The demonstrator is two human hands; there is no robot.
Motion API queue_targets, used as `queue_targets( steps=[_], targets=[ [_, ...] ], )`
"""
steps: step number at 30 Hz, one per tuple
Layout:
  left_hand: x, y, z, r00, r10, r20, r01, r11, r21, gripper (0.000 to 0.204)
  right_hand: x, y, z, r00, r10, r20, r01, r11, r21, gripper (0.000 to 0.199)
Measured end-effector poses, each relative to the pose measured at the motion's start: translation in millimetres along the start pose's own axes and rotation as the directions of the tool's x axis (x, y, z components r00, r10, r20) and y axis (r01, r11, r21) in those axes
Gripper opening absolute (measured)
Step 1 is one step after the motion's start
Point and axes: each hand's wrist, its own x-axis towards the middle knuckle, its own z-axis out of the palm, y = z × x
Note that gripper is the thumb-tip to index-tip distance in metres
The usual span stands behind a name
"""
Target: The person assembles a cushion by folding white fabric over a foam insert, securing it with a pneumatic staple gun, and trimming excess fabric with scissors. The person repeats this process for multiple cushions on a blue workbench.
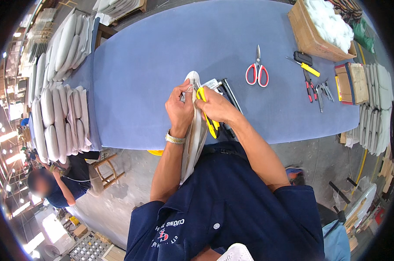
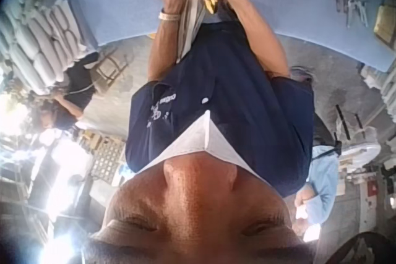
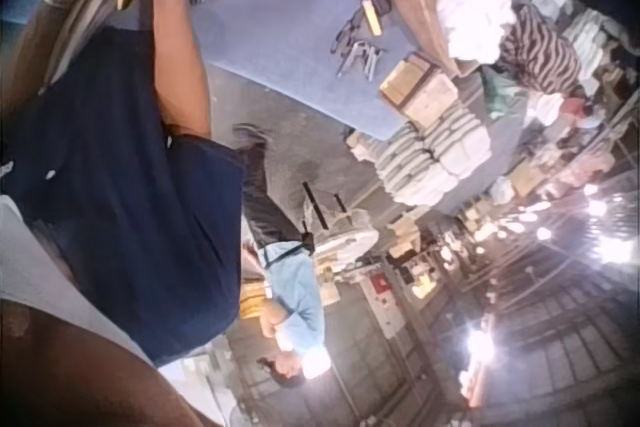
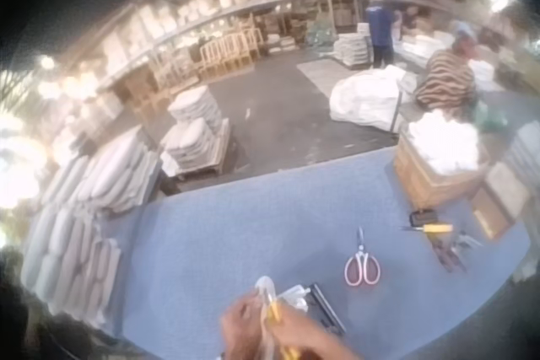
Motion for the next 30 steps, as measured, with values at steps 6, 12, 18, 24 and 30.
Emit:
queue_targets(
  steps=[6, 12, 18, 24, 30],
  targets=[
    [-4.2, -2.5, 6.6, 1.000, 0.019, -0.024, -0.017, 0.997, 0.073, 0.013, -6.2, 0.8, 2.1, 1.000, 0.000, -0.004, 0.000, 1.000, 0.009, 0.019],
    [-0.7, -0.5, 3.7, 1.000, -0.019, -0.006, 0.020, 0.988, 0.156, 0.015, -5.2, -6.5, -1.0, 0.996, -0.072, 0.057, 0.070, 0.996, 0.052, 0.012],
    [-4.1, -4.8, 4.2, 1.000, -0.020, -0.014, 0.021, 0.994, 0.111, 0.011, -5.3, 5.4, 8.1, 0.994, -0.049, 0.102, 0.031, 0.985, 0.172, 0.010],
    [-5.2, 4.9, 4.0, 0.999, -0.048, 0.005, 0.047, 0.994, 0.096, 0.012, -12.0, 7.9, 11.7, 0.997, -0.069, 0.044, 0.059, 0.980, 0.188, 0.012],
    [-11.5, 5.7, 3.3, 0.997, -0.077, 0.012, 0.076, 0.995, 0.063, 0.014, -18.8, 11.1, 9.7, 0.998, -0.023, 0.056, 0.008, 0.967, 0.257, 0.013]
  ],
)
